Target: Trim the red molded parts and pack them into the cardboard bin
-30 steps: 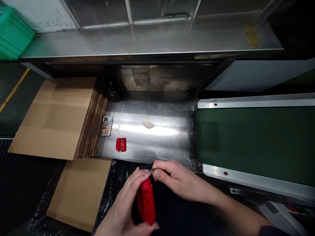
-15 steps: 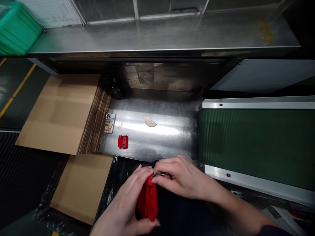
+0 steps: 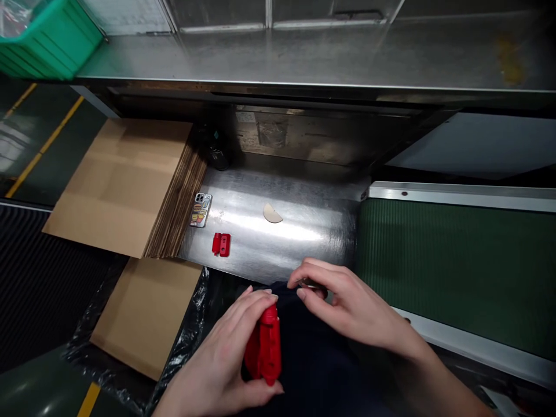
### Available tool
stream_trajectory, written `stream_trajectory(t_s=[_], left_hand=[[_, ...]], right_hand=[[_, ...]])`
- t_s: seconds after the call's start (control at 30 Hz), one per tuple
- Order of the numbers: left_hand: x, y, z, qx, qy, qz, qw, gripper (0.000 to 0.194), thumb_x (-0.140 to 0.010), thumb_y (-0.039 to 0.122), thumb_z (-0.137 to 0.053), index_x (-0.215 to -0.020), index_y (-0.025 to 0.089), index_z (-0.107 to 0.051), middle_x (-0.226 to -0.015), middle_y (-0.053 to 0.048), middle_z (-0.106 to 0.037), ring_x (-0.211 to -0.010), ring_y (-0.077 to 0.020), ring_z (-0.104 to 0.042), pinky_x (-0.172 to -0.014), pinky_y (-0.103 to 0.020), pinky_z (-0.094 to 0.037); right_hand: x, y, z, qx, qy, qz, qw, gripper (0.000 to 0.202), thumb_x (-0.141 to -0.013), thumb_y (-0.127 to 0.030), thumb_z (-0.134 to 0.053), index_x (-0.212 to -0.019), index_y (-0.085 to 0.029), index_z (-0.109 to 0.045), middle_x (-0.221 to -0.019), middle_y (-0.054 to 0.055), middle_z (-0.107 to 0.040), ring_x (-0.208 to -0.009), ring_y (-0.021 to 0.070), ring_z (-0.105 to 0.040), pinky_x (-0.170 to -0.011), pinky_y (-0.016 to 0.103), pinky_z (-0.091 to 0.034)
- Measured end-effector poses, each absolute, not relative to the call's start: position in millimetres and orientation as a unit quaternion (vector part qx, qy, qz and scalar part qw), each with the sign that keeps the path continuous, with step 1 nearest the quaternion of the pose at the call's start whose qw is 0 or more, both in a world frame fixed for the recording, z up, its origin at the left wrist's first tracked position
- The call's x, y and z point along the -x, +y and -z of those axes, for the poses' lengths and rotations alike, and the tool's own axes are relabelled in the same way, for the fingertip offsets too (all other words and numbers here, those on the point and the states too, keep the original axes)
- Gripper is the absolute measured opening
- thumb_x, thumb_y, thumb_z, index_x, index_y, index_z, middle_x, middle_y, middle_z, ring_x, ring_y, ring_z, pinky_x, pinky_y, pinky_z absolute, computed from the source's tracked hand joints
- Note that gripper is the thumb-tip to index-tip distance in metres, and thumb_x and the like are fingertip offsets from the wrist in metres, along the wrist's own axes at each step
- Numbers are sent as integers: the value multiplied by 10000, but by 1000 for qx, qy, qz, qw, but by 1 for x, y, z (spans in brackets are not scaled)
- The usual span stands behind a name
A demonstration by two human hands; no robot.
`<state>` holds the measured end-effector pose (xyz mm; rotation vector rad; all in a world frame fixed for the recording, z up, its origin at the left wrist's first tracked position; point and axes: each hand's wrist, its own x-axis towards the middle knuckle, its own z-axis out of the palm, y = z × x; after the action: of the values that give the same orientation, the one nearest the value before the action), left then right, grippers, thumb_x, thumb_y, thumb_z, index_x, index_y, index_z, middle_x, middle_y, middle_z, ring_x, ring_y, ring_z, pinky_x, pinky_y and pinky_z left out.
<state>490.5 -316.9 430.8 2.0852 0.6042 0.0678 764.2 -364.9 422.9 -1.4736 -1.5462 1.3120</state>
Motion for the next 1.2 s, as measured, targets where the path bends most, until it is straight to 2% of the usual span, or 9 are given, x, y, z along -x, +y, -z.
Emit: stream_trajectory(t_s=[0.17,0.23,0.37,0.6,0.93,1.2], left_hand=[[-491,-318,-432,-859,234,-45,454,1199,-743,246,-918,-1641,284,-125,-1624,-132,-410,-1525,-325,-354,-1280,-509,-287],[-490,-318,-432,-861,232,-51,449,1198,-741,245,-920,-1641,273,-130,-1620,-142,-414,-1520,-327,-363,-1282,-504,-285],[-488,-320,-431,-862,239,-58,443,1115,-790,279,-885,-1635,254,-158,-1606,-160,-426,-1522,-343,-355,-1269,-526,-302],[-487,-324,-430,-856,246,-75,449,1006,-848,304,-829,-1621,258,-187,-1583,-151,-448,-1517,-325,-368,-1272,-531,-295],[-486,-324,-431,-856,246,-77,447,946,-887,298,-787,-1618,247,-189,-1583,-129,-446,-1531,-275,-345,-1295,-464,-260],[-488,-322,-429,-851,251,-72,455,969,-874,294,-796,-1620,261,-179,-1580,-165,-435,-1512,-341,-369,-1260,-567,-311]], right_hand=[[-748,-370,-417,512,-594,-541,304,194,-1075,-375,-524,-1049,-221,-639,-972,-21,-645,-779,89,-552,-707,234,-413],[-746,-371,-416,500,-627,-526,283,236,-1108,-369,-448,-1042,-214,-613,-966,-17,-634,-818,104,-547,-744,257,-395],[-749,-372,-416,484,-696,-473,240,272,-1128,-341,-365,-1004,-195,-558,-933,1,-605,-826,127,-516,-722,287,-350],[-747,-375,-414,461,-775,-379,207,202,-1105,-305,-409,-1014,-201,-556,-866,-13,-572,-731,136,-469,-680,320,-307],[-748,-374,-412,446,-801,-344,203,173,-1089,-291,-440,-1036,-206,-581,-864,-16,-566,-739,143,-467,-685,323,-301],[-748,-372,-410,454,-799,-332,213,153,-1076,-278,-465,-1012,-197,-578,-855,-13,-566,-723,140,-459,-667,325,-304]])
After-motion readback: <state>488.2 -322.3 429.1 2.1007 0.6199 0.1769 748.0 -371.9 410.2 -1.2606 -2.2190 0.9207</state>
